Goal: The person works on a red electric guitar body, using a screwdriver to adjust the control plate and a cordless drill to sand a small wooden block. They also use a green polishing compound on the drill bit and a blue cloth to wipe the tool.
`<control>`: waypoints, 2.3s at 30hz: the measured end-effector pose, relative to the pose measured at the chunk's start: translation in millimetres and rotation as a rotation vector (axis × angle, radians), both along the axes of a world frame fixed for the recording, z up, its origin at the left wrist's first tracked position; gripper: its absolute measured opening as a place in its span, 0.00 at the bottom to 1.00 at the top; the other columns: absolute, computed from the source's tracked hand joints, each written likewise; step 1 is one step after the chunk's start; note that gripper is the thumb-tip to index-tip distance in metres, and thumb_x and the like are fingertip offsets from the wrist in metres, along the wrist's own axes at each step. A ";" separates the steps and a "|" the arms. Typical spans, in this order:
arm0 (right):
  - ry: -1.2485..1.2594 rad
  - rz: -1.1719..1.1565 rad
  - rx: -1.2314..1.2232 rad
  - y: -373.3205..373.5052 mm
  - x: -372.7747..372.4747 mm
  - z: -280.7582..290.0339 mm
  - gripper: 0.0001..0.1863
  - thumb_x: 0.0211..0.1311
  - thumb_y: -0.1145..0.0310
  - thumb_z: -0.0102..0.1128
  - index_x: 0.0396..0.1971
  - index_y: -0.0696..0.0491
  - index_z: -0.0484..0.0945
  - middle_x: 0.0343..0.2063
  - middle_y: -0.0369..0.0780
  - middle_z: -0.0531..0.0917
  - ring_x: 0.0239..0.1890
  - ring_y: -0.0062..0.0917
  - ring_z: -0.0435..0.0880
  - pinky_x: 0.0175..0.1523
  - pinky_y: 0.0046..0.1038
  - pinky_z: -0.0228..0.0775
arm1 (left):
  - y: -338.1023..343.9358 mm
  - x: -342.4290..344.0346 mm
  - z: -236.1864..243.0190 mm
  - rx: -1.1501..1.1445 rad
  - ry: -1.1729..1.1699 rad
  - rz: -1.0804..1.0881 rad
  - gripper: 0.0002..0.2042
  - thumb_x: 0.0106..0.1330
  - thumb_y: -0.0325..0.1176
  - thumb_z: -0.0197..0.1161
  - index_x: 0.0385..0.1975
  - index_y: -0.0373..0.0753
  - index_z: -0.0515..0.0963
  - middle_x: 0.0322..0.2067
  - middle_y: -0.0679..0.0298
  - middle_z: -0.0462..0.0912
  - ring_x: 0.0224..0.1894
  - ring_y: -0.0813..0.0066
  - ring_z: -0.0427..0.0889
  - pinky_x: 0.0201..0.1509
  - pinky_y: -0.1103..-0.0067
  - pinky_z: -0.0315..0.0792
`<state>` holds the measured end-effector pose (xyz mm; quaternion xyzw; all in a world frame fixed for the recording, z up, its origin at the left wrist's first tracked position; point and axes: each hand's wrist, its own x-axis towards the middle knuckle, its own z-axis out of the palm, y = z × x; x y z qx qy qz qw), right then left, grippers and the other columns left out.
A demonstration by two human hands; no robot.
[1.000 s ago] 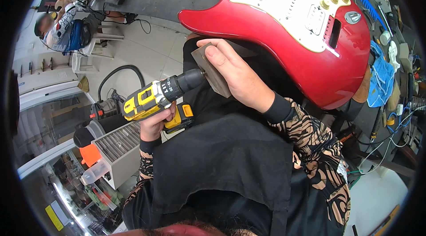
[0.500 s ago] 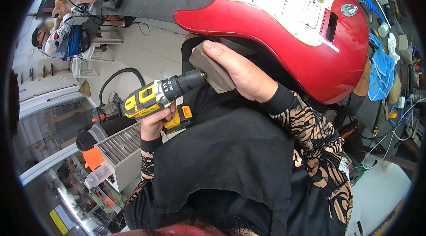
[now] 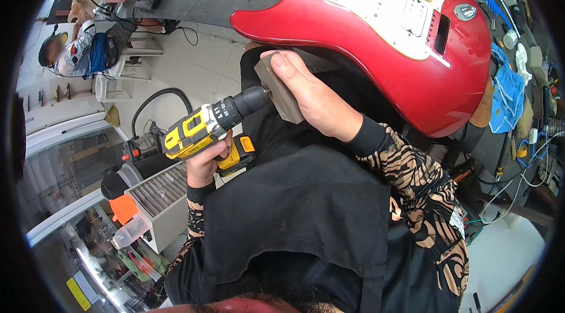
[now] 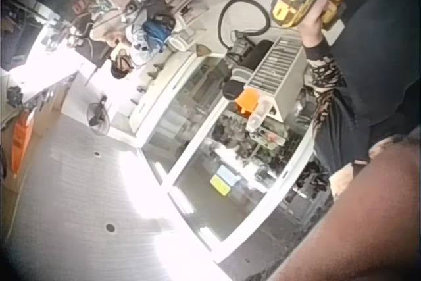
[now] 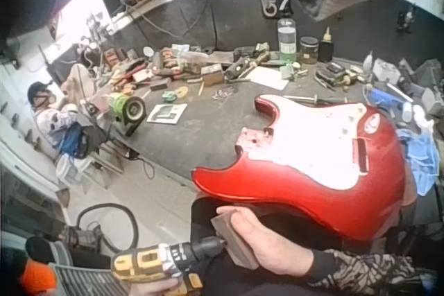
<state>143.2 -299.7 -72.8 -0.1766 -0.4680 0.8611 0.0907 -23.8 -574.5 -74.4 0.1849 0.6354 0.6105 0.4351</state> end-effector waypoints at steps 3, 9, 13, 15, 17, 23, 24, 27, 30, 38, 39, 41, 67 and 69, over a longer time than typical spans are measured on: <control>0.008 -0.051 0.080 -5.3 -2.0 -0.8 0.34 0.92 0.37 0.35 0.80 0.45 0.66 0.56 0.36 0.81 0.53 0.18 0.79 0.59 0.27 0.75 | -0.6 1.8 -0.6 -0.035 0.078 0.000 0.20 0.67 0.28 0.72 0.58 0.32 0.80 0.36 0.59 0.85 0.29 0.77 0.77 0.37 0.78 0.73; 0.008 -0.091 0.096 -13.0 -3.5 -7.3 0.37 0.91 0.35 0.33 0.82 0.45 0.64 0.57 0.36 0.80 0.54 0.18 0.79 0.60 0.28 0.77 | 2.5 8.6 2.7 -0.008 0.164 0.005 0.17 0.69 0.25 0.71 0.56 0.32 0.81 0.37 0.60 0.85 0.32 0.77 0.78 0.40 0.78 0.73; 0.012 -0.108 0.057 -15.6 -4.8 -9.1 0.38 0.91 0.34 0.33 0.82 0.46 0.64 0.58 0.36 0.80 0.54 0.18 0.80 0.59 0.28 0.78 | 2.3 9.4 5.0 -0.006 0.216 -0.002 0.19 0.69 0.25 0.71 0.58 0.32 0.81 0.38 0.62 0.86 0.34 0.78 0.79 0.42 0.79 0.73; 0.024 -0.112 0.046 -16.0 -5.3 -9.7 0.37 0.92 0.36 0.32 0.82 0.49 0.64 0.59 0.36 0.78 0.57 0.19 0.77 0.64 0.28 0.73 | 2.2 8.8 2.3 0.009 0.209 -0.002 0.19 0.69 0.25 0.70 0.59 0.32 0.81 0.39 0.62 0.87 0.34 0.78 0.79 0.42 0.79 0.73; 0.034 -0.110 0.055 -15.9 -5.1 -9.0 0.37 0.94 0.39 0.28 0.80 0.54 0.63 0.61 0.38 0.74 0.64 0.21 0.73 0.74 0.28 0.63 | 4.8 8.7 1.4 0.034 0.185 -0.002 0.19 0.68 0.24 0.70 0.59 0.32 0.82 0.39 0.62 0.87 0.35 0.78 0.80 0.42 0.79 0.73; 0.003 -0.131 0.060 -17.7 -6.9 -20.7 0.38 0.91 0.35 0.34 0.81 0.48 0.66 0.61 0.36 0.81 0.58 0.19 0.81 0.63 0.28 0.77 | 2.9 6.1 0.9 0.057 0.209 0.000 0.21 0.67 0.20 0.70 0.60 0.33 0.82 0.43 0.63 0.90 0.38 0.77 0.84 0.47 0.78 0.76; -0.002 -0.131 0.042 -18.0 -6.9 -20.5 0.38 0.91 0.35 0.34 0.81 0.48 0.67 0.61 0.37 0.81 0.59 0.19 0.81 0.64 0.28 0.77 | 3.7 5.3 3.7 0.033 0.211 -0.007 0.24 0.66 0.19 0.72 0.63 0.34 0.81 0.47 0.62 0.89 0.44 0.74 0.84 0.52 0.76 0.77; -0.023 -0.117 0.010 -18.1 -6.9 -19.9 0.38 0.92 0.35 0.34 0.80 0.49 0.67 0.61 0.37 0.81 0.59 0.19 0.81 0.64 0.28 0.77 | 6.1 4.5 12.6 -0.051 0.249 -0.027 0.35 0.61 0.20 0.78 0.71 0.36 0.76 0.65 0.56 0.84 0.64 0.66 0.84 0.71 0.70 0.76; -0.043 -0.103 0.016 -17.7 -6.3 -18.7 0.37 0.92 0.35 0.34 0.80 0.48 0.68 0.60 0.37 0.81 0.58 0.19 0.81 0.64 0.28 0.77 | 8.9 -0.7 10.3 0.045 0.440 -0.087 0.37 0.60 0.21 0.80 0.73 0.36 0.75 0.70 0.53 0.83 0.70 0.61 0.83 0.76 0.67 0.76; -0.031 -0.052 0.006 -16.1 -6.4 -18.1 0.39 0.93 0.37 0.29 0.79 0.56 0.64 0.62 0.39 0.75 0.66 0.23 0.74 0.75 0.29 0.65 | 17.4 -4.6 16.3 0.079 0.748 -0.145 0.35 0.57 0.26 0.85 0.68 0.35 0.81 0.65 0.55 0.88 0.64 0.62 0.88 0.71 0.70 0.79; -0.035 -0.045 -0.006 -15.8 -5.8 -17.7 0.39 0.93 0.37 0.29 0.79 0.55 0.64 0.62 0.39 0.75 0.66 0.23 0.74 0.75 0.29 0.65 | 18.4 -5.5 16.7 0.083 0.759 -0.156 0.35 0.57 0.26 0.85 0.68 0.35 0.81 0.65 0.55 0.88 0.64 0.62 0.88 0.71 0.70 0.79; -0.041 -0.025 -0.026 -15.6 -5.0 -17.9 0.39 0.93 0.37 0.29 0.79 0.55 0.64 0.62 0.39 0.75 0.66 0.23 0.74 0.75 0.29 0.65 | 18.1 -6.6 16.4 0.091 0.781 -0.172 0.36 0.57 0.26 0.85 0.69 0.36 0.81 0.65 0.55 0.88 0.65 0.62 0.88 0.71 0.70 0.79; -0.078 -0.098 0.094 -13.6 -4.7 -18.0 0.36 0.94 0.39 0.29 0.78 0.54 0.66 0.54 0.39 0.75 0.56 0.24 0.76 0.66 0.29 0.70 | 25.9 -0.4 27.9 0.006 0.892 -0.285 0.36 0.54 0.23 0.84 0.67 0.35 0.81 0.64 0.52 0.88 0.65 0.60 0.88 0.72 0.68 0.80; -0.067 -0.098 0.124 -13.4 -3.9 -18.3 0.36 0.94 0.39 0.29 0.78 0.54 0.66 0.54 0.39 0.75 0.55 0.24 0.76 0.66 0.29 0.70 | 25.8 -0.5 28.6 -0.003 0.866 -0.285 0.35 0.54 0.23 0.84 0.67 0.35 0.82 0.64 0.53 0.88 0.65 0.60 0.88 0.72 0.68 0.80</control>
